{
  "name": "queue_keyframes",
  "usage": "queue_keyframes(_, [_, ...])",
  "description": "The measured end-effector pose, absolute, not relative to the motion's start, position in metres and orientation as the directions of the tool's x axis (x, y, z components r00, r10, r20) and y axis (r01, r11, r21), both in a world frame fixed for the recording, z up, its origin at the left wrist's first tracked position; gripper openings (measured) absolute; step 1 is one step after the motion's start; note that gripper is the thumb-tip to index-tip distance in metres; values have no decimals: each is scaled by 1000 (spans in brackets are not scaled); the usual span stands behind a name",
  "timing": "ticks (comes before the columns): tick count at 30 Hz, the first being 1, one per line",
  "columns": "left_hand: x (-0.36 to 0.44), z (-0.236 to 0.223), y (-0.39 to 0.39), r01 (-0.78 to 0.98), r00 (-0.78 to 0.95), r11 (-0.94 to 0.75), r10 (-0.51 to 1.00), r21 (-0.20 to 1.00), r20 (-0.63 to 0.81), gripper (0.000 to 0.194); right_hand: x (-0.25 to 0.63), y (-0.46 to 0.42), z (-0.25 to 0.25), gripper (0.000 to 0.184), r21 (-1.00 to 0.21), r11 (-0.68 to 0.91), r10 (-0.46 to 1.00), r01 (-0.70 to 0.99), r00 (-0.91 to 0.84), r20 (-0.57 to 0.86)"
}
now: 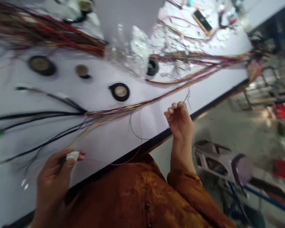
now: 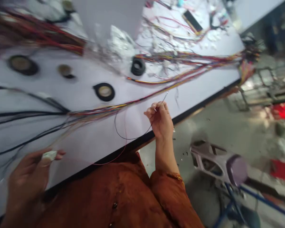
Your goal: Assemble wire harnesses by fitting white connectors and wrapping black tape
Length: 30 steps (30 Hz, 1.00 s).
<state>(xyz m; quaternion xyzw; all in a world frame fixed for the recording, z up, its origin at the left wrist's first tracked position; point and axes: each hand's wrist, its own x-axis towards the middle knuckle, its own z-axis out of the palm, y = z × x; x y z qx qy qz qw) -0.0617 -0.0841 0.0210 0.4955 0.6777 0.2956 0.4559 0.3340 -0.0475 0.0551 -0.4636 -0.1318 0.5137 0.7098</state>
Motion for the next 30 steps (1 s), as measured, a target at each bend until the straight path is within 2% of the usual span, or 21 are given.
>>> queue_keyframes(1, [-62, 27, -94, 341, -156, 378, 926, 861, -344, 18, 308, -35, 63, 20, -780, -30, 922, -625, 284, -263])
queue_keyframes(3, [-67, 35, -116, 248, -247, 454, 884, 856, -397, 21, 248, -13, 71, 26, -746, -210, 971, -632, -44, -237])
queue_keyframes(6, [-79, 40, -150, 167, -330, 549, 814, 819, -478, 33, 149, 0, 62, 36, -705, -478, 855, -524, -463, -235])
queue_keyframes(9, [-84, 38, -179, 29, -403, 577, 754, 816, -518, 43, 75, -17, 35, 32, -785, -545, 711, -294, -659, -247])
queue_keyframes(13, [-86, 28, -199, -51, -412, 574, 733, 817, -541, 45, 37, -45, 9, 20, -866, -494, 639, -84, -710, -296])
queue_keyframes(19, [-89, 15, -206, -146, -377, 488, 777, 860, -504, 39, 20, -28, 9, 28, -826, -560, 587, -67, -735, -339])
queue_keyframes(22, [-88, 16, -208, -170, -365, 473, 785, 865, -501, 40, 37, 4, 20, 31, -814, -572, 641, -102, -675, -365])
queue_keyframes(27, [-86, 16, -209, -196, -383, 475, 768, 858, -513, 40, 106, 66, 41, 23, -877, -447, 825, -177, -460, -328])
queue_keyframes(30, [-82, 16, -206, -173, -416, 476, 758, 862, -502, 41, 136, 93, 39, 23, -905, -394, 871, -160, -379, -312])
